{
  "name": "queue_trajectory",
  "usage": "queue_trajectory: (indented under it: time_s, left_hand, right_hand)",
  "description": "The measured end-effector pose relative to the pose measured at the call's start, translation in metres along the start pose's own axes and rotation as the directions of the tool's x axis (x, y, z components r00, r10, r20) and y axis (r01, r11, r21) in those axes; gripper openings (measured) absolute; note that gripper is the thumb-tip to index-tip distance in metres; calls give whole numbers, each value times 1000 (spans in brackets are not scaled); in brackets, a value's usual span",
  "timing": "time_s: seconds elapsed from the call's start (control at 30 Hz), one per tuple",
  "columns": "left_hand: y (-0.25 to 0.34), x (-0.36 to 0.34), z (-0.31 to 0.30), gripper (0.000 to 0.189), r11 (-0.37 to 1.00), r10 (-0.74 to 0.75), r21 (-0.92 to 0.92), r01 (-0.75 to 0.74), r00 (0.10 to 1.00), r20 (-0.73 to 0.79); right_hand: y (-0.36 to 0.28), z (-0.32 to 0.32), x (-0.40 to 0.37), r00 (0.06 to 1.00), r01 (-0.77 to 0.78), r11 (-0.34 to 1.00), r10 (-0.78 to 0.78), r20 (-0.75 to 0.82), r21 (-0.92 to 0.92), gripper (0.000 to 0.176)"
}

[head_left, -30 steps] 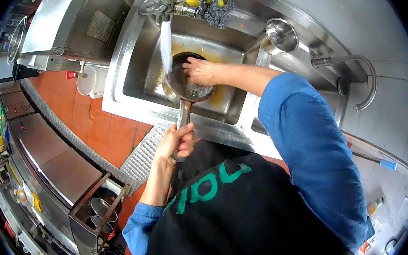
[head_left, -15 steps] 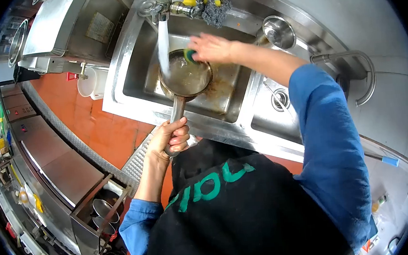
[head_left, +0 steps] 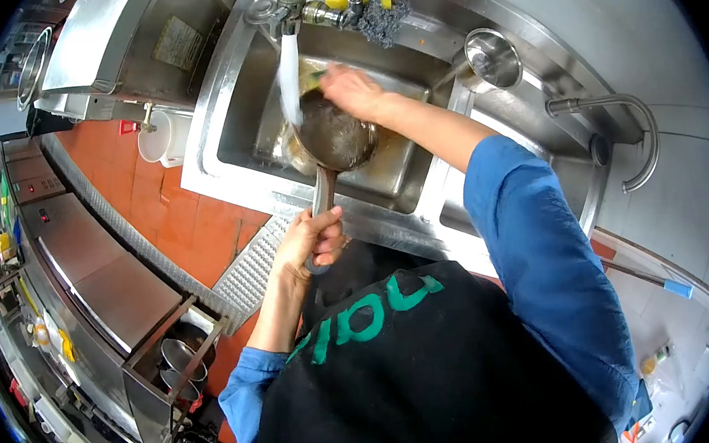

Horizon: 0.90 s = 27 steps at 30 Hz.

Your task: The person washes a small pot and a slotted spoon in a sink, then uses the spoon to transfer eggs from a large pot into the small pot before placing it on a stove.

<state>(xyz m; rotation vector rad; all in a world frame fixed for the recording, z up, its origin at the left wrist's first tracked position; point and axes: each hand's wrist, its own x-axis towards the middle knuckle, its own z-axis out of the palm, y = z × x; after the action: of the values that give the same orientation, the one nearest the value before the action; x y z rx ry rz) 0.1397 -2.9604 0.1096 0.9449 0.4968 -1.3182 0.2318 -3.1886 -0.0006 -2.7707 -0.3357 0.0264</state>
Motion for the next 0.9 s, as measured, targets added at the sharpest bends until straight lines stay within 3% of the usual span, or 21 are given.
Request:
queue_trajectory:
  time_s: [0.1,0.17,0.23,0.3,0.33,0.37,0.43,0.47,0.53,0.57,0.63,0.7,0.77,0.8,0.87,0.9]
  left_hand:
    - [1,4,0,21,992,84,105,-76,993,-82]
    - [-1,9,-1,20,982,102,171,-82,989,-109]
    - [-1,22,-1,18,976,157,177,-128,975,-159]
    - [2,29,-6,18,960,195,235,-154,967,-166]
    - [3,35,-12,18,958,202,238,-161,967,-156]
    - [3,40,-17,18,955,209,243,-170,967,-146]
    - [6,42,-14,17,935,244,303,-184,954,-174]
    - [7,42,-14,17,925,254,339,-173,944,-210]
    - [10,46,-23,18,929,233,335,-157,952,-200]
    - [10,46,-27,18,929,238,333,-162,949,-204]
    - [13,44,-27,20,934,249,304,-186,951,-181]
    - [16,37,-28,21,945,249,258,-200,952,-175]
    - [19,31,-38,20,960,175,-237,-151,981,84]
    - [17,27,-39,15,927,169,-359,-104,973,156]
    - [10,18,-28,12,883,178,-468,-33,946,270]
    - [3,17,-25,12,840,187,-542,28,923,336]
  right_hand:
    - [-9,6,-22,916,-399,913,401,-14,87,24]
    - [-17,22,-35,885,-453,881,463,-46,135,24]
    - [-20,48,-45,843,-537,814,523,125,221,26]
    - [-42,52,-45,772,-632,738,626,110,237,30]
    - [-51,48,-47,771,-632,715,618,152,300,36]
    - [-61,44,-47,846,-532,793,494,199,295,37]
    - [-86,38,-37,762,-644,678,535,363,354,41]
    - [-84,40,-38,762,-645,678,536,362,352,41]
    - [-84,49,-35,910,-415,820,378,173,394,43]
    - [-80,52,-37,913,-408,823,371,172,395,43]
    - [-58,49,-52,894,-438,648,385,228,622,46]
    - [-30,54,-73,819,-531,491,505,270,690,48]
    - [-11,46,-99,631,-645,99,628,455,758,42]
    - [-4,46,-111,596,-588,-32,659,460,808,38]
    - [4,42,-126,442,-549,-162,777,449,820,33]
    - [6,39,-131,441,-550,-166,775,453,819,33]
